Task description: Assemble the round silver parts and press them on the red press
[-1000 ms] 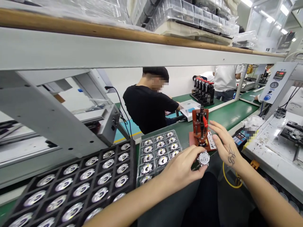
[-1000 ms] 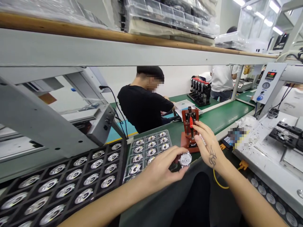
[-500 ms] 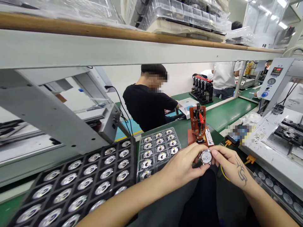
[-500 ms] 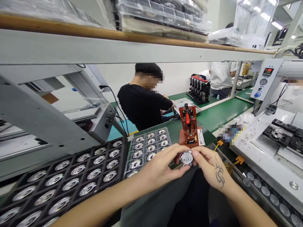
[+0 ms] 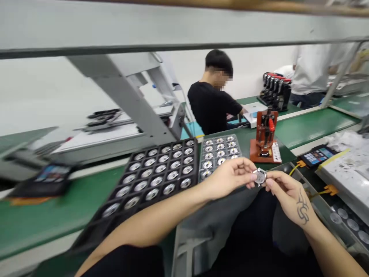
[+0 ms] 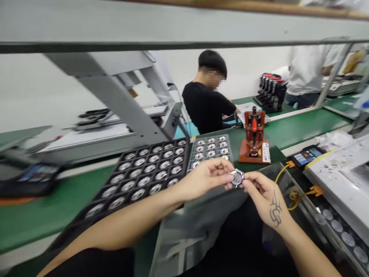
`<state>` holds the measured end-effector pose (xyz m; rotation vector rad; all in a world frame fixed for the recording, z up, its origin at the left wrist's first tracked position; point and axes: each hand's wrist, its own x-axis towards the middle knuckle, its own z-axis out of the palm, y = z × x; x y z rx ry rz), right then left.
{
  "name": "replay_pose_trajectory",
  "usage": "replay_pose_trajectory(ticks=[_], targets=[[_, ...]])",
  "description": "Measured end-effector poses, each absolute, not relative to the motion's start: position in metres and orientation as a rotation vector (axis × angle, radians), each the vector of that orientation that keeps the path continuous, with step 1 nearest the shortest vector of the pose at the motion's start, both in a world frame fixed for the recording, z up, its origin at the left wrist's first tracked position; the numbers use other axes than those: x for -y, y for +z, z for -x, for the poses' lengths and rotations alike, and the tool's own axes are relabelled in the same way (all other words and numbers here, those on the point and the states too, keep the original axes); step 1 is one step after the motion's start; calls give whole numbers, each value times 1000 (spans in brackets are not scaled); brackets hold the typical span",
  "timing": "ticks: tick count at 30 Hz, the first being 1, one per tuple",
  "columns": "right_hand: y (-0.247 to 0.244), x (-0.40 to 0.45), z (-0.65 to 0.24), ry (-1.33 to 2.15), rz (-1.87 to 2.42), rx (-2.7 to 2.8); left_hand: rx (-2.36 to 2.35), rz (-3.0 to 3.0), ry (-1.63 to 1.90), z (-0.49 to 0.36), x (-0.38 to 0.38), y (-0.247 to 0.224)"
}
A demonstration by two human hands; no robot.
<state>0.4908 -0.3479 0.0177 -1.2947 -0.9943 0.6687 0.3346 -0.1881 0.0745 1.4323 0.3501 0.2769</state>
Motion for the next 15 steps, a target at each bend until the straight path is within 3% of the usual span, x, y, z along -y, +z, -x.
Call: replay_pose_trajectory(ticks=[7, 15], targets=[[15, 341, -473, 750, 1249, 1088, -501, -1436, 366, -293, 205, 83], [32, 353, -474, 733, 1222, 987, -380, -1212, 316, -311, 224, 78]])
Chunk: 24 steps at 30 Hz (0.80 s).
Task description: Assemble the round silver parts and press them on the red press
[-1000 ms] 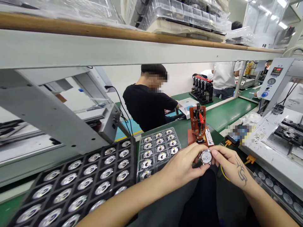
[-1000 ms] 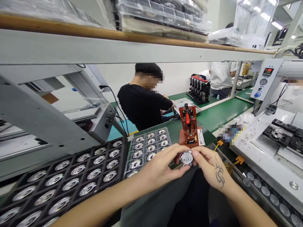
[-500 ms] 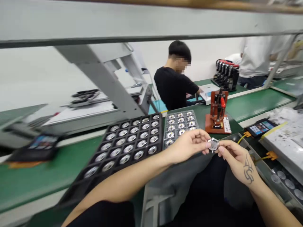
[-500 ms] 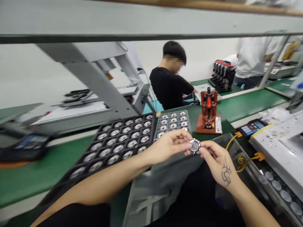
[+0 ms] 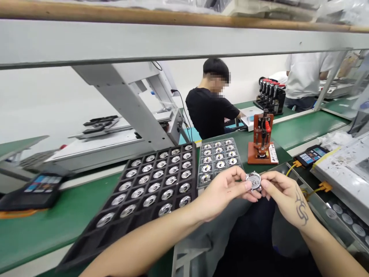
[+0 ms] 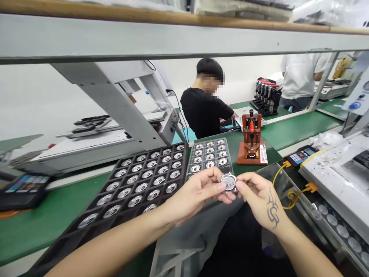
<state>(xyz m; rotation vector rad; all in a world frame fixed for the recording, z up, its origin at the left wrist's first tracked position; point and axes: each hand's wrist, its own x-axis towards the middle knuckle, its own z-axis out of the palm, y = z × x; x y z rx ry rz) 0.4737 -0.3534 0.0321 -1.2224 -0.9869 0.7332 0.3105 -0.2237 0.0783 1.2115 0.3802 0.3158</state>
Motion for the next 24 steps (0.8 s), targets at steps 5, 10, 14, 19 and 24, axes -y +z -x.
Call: replay_pose_trajectory(ticks=[5, 10, 14, 19, 24], targets=[[33, 361, -472, 624, 1248, 971, -327, -1167, 381, -328, 233, 72], [41, 372, -482, 481, 1303, 1016, -271, -1291, 360, -348, 235, 70], [54, 389, -498, 408, 1473, 1126, -234, -1480, 295, -361, 231, 80], [56, 403, -504, 376, 1495, 947, -179, -1402, 182, -376, 235, 85], [55, 410, -500, 418, 1435, 839, -145, -1271, 185, -384, 240, 79]])
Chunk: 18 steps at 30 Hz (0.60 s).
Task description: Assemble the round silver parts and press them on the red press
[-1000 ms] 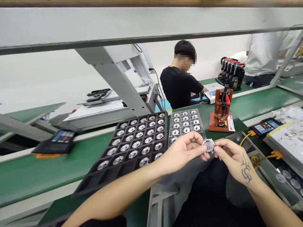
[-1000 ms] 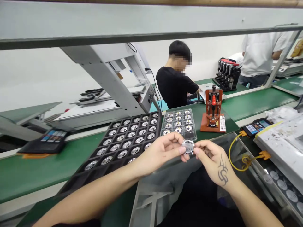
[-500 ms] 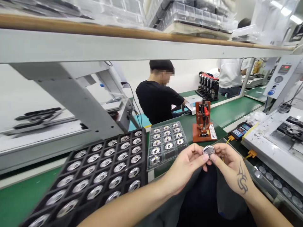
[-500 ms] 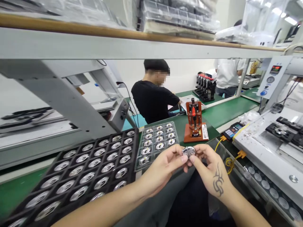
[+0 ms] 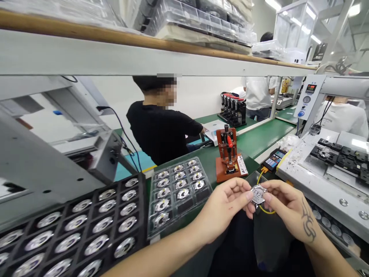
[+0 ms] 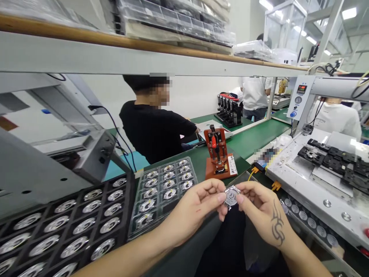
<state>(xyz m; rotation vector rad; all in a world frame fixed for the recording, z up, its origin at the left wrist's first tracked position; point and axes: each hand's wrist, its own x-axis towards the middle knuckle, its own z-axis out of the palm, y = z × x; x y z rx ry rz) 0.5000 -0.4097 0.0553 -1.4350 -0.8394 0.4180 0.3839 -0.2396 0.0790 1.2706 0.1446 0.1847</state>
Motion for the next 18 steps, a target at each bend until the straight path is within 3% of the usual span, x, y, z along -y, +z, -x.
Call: replay_pose_trajectory(ticks=[18], targets=[[65, 416, -496, 376, 1390, 863, -89, -1282, 168, -381, 244, 93]])
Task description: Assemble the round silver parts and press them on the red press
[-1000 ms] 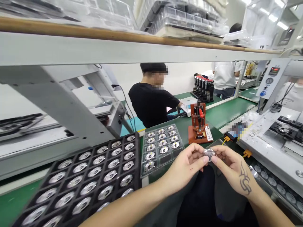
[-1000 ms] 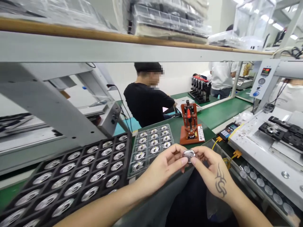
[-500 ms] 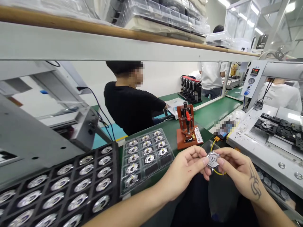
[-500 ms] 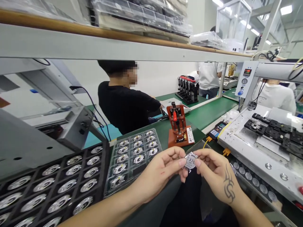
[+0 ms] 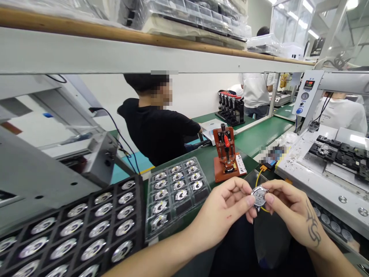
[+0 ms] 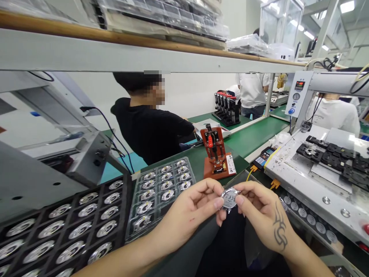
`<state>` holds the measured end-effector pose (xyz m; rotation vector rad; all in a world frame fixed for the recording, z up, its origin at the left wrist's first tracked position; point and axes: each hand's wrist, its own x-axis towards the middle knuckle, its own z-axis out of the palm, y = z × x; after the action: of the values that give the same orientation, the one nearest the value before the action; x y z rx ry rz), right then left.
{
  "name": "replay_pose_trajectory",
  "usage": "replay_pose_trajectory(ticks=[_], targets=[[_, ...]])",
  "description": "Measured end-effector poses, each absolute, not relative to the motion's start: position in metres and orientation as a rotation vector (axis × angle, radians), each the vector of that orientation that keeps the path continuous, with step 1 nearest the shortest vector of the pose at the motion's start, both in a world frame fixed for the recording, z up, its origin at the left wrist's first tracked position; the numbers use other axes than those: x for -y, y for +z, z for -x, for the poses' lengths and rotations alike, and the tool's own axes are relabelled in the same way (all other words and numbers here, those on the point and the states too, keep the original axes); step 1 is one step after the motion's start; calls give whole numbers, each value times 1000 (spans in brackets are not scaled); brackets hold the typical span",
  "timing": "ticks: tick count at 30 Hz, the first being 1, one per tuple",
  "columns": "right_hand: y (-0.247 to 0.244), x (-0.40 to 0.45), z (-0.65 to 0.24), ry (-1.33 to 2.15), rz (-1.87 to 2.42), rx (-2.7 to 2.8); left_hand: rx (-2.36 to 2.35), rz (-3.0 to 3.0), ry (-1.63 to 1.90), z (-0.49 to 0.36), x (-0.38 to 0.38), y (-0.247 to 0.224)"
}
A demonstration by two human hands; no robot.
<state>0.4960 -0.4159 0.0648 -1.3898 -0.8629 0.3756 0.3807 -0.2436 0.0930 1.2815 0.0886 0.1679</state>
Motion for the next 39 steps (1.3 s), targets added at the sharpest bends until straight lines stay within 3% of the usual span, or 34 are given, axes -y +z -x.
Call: replay_pose_trajectory(ticks=[39], targets=[[54, 417, -504, 414, 1387, 763, -163, -1038, 16, -394, 242, 85]])
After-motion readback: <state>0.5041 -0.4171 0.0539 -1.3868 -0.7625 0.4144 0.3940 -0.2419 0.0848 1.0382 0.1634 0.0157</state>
